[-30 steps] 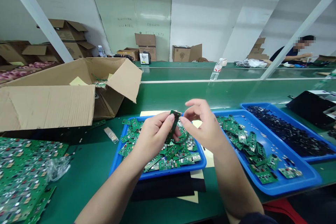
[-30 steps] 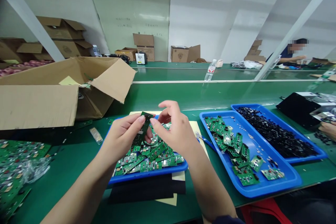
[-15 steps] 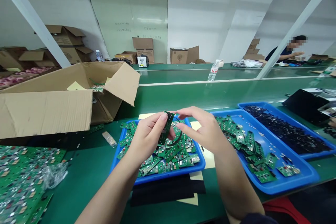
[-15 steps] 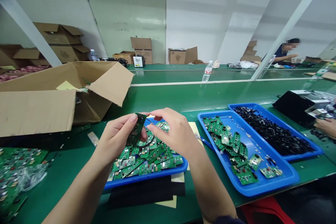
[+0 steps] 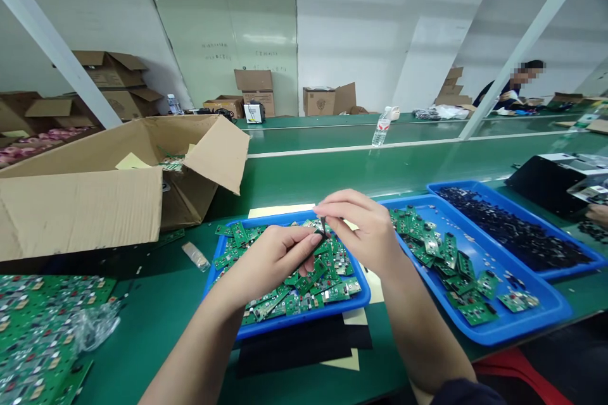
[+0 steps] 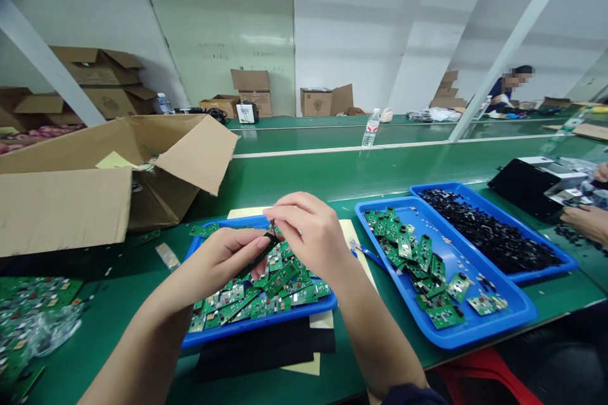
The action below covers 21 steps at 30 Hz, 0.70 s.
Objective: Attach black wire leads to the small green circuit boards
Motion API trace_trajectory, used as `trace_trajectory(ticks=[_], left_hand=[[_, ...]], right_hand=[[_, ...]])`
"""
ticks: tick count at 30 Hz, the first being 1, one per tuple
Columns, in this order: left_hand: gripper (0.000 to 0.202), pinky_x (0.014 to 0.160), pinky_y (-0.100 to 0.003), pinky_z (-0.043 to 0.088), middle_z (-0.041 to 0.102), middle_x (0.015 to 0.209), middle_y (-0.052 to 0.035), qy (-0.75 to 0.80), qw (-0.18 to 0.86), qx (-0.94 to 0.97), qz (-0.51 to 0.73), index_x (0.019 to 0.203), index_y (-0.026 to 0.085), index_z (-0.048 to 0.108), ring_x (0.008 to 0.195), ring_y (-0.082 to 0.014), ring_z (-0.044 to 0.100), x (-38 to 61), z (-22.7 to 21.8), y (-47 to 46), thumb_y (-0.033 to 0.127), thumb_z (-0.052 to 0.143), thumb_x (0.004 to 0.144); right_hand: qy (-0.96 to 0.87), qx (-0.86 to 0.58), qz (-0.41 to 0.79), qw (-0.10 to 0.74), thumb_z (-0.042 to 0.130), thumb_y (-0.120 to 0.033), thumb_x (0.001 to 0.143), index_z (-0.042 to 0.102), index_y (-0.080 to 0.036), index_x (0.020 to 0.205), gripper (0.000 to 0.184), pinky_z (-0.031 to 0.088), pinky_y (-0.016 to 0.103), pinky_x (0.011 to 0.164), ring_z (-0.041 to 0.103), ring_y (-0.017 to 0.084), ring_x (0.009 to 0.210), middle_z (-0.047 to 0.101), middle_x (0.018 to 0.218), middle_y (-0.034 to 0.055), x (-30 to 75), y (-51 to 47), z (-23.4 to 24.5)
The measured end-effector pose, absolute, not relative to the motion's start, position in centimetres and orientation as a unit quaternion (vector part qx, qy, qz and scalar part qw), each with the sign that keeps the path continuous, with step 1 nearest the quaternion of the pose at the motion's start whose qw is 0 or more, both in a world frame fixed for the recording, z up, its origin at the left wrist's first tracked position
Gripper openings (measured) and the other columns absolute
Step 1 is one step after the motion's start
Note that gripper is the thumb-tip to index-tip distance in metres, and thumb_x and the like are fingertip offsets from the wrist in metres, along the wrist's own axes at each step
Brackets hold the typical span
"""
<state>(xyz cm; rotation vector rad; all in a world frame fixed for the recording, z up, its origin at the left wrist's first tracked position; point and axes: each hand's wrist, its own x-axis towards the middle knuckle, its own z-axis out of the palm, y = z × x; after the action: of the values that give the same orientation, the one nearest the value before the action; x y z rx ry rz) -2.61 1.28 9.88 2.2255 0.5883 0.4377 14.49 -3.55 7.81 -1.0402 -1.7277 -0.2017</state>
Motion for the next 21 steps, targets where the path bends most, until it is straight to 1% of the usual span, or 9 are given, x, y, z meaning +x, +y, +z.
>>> trace_trajectory(ticks=[3, 5, 6, 8, 10, 11, 13, 16, 21], left_hand=[[0.041, 0.055, -0.023, 0.038, 0.059, 0.062, -0.0001, 0.251, 0.376, 0.864, 0.221, 0.069, 0.016, 0.059, 0.057, -0.0114, 0.05, -2.9, 9.5, 1.9, 0.039, 0.036, 0.094], [0.039, 0.058, -0.023, 0.04, 0.058, 0.067, -0.0007, 0.258, 0.365, 0.849, 0.283, 0.083, 0.016, 0.063, 0.062, -0.0123, 0.052, -3.1, 9.2, 2.4, 0.039, 0.034, 0.095], [0.037, 0.061, -0.024, 0.042, 0.058, 0.071, -0.0013, 0.256, 0.357, 0.844, 0.309, 0.094, 0.016, 0.064, 0.066, -0.013, 0.053, -3.2, 9.0, 2.6, 0.038, 0.033, 0.095], [0.037, 0.067, -0.027, 0.044, 0.059, 0.079, -0.0027, 0.251, 0.335, 0.845, 0.332, 0.115, 0.018, 0.059, 0.073, -0.0146, 0.055, -3.4, 8.7, 2.9, 0.036, 0.033, 0.095], [0.038, 0.074, -0.03, 0.046, 0.06, 0.09, -0.0044, 0.245, 0.314, 0.854, 0.335, 0.128, 0.022, 0.05, 0.082, -0.0162, 0.056, -3.5, 8.4, 3.1, 0.035, 0.036, 0.095], [0.04, 0.077, -0.032, 0.046, 0.06, 0.096, -0.0053, 0.24, 0.306, 0.858, 0.335, 0.132, 0.025, 0.046, 0.087, -0.0169, 0.057, -3.4, 8.3, 3.1, 0.035, 0.037, 0.095], [0.041, 0.084, -0.034, 0.046, 0.058, 0.108, -0.007, 0.222, 0.291, 0.867, 0.339, 0.134, 0.028, 0.043, 0.097, -0.0186, 0.056, -3.3, 8.2, 3.0, 0.033, 0.042, 0.094], [0.037, 0.088, -0.035, 0.047, 0.053, 0.113, -0.0087, 0.2, 0.261, 0.874, 0.357, 0.127, 0.027, 0.05, 0.105, -0.0206, 0.053, -3.1, 8.3, 2.8, 0.032, 0.048, 0.091], [0.033, 0.079, -0.032, 0.05, 0.054, 0.1, -0.0063, 0.196, 0.219, 0.868, 0.401, 0.121, 0.026, 0.055, 0.092, -0.0175, 0.055, -2.7, 8.4, 2.7, 0.031, 0.054, 0.089]], right_hand=[[-0.686, -0.45, -0.111, 0.562, 0.052, -0.014, 0.085, 0.049, -0.026, 0.127, 0.044, 0.047, 0.048, 0.096, 0.054, 0.026, 0.115, 0.057, 0.124, 0.0107, 14.2, -3.5, 7.9], [-0.642, -0.464, -0.124, 0.598, 0.055, -0.015, 0.084, 0.04, -0.025, 0.134, 0.053, 0.045, 0.05, 0.098, 0.052, 0.028, 0.118, 0.052, 0.13, 0.0126, 14.4, -3.7, 8.0], [-0.62, -0.469, -0.128, 0.616, 0.054, -0.015, 0.084, 0.044, -0.024, 0.13, 0.049, 0.048, 0.049, 0.094, 0.055, 0.027, 0.113, 0.055, 0.125, 0.0124, 14.5, -3.8, 8.0], [-0.606, -0.473, -0.118, 0.629, 0.053, -0.015, 0.084, 0.058, -0.022, 0.114, 0.03, 0.054, 0.041, 0.082, 0.063, 0.022, 0.095, 0.065, 0.105, 0.0093, 14.8, -4.2, 8.1], [-0.643, -0.481, -0.066, 0.593, 0.054, -0.018, 0.084, 0.063, -0.021, 0.1, 0.018, 0.056, 0.034, 0.071, 0.064, 0.017, 0.078, 0.067, 0.087, 0.0055, 14.7, -4.6, 8.2], [-0.666, -0.485, -0.033, 0.565, 0.056, -0.02, 0.084, 0.064, -0.02, 0.098, 0.016, 0.056, 0.032, 0.067, 0.064, 0.016, 0.073, 0.068, 0.084, 0.0046, 14.6, -4.7, 8.2], [-0.692, -0.491, 0.02, 0.529, 0.059, -0.024, 0.083, 0.064, -0.019, 0.097, 0.016, 0.056, 0.03, 0.065, 0.064, 0.015, 0.071, 0.068, 0.083, 0.0041, 14.2, -4.7, 8.2], [-0.667, -0.493, 0.032, 0.558, 0.057, -0.024, 0.084, 0.065, -0.019, 0.09, 0.012, 0.055, 0.029, 0.063, 0.064, 0.015, 0.069, 0.069, 0.08, 0.0033, 13.5, -4.4, 8.1], [-0.666, -0.45, -0.049, 0.593, 0.055, -0.018, 0.085, 0.066, -0.02, 0.086, 0.012, 0.055, 0.031, 0.066, 0.065, 0.016, 0.073, 0.07, 0.08, 0.0034, 13.1, -3.9, 7.9]])
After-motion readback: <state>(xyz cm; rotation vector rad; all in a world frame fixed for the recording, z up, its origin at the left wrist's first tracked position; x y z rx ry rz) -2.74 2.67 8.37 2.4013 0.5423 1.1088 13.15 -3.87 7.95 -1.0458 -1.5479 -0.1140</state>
